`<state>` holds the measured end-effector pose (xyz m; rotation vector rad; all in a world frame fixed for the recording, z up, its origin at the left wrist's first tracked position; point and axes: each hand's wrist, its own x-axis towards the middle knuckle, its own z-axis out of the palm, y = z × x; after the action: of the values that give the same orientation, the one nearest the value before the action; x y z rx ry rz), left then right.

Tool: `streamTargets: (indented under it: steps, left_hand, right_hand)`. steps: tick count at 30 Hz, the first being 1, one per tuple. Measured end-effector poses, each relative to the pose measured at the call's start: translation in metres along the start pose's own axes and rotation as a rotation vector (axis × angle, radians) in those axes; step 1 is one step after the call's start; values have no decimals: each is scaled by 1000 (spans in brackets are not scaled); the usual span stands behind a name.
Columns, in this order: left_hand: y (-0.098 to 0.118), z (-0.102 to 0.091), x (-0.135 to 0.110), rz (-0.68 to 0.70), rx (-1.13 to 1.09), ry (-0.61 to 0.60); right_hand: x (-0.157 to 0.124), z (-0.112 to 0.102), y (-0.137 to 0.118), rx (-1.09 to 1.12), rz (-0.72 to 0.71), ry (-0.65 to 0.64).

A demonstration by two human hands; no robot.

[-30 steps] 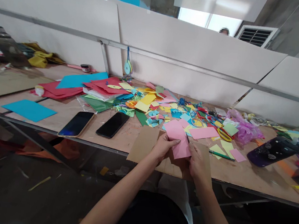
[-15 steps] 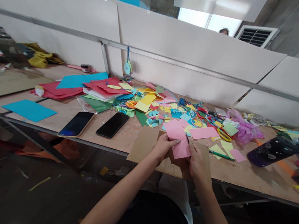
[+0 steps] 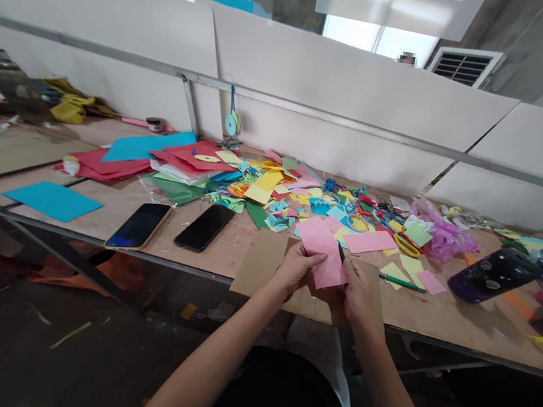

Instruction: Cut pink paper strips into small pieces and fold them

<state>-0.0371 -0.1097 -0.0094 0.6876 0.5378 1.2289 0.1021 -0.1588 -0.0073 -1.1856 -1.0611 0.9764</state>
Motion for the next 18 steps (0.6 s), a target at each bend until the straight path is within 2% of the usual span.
streamTargets:
  steps: [6,10,13,16,18]
  left_hand:
    - [3,0,0,-5,1,14]
    - [3,-1,0,-13,7,26]
    - [3,-1,1,-27,-12,23]
    - [3,-1,1,-41,-33,17]
    - [3,-1,2,-28,-45,23]
  right_hand:
    - [16,-21,-16,-186,-75,20]
    - [46,-41,-22,-623,-218,41]
    - [66,-49,-18,-963,-227,56]
    - [77,-52,-14,-1136,-277,79]
    - [77,-51,-14,-1128,-372,101]
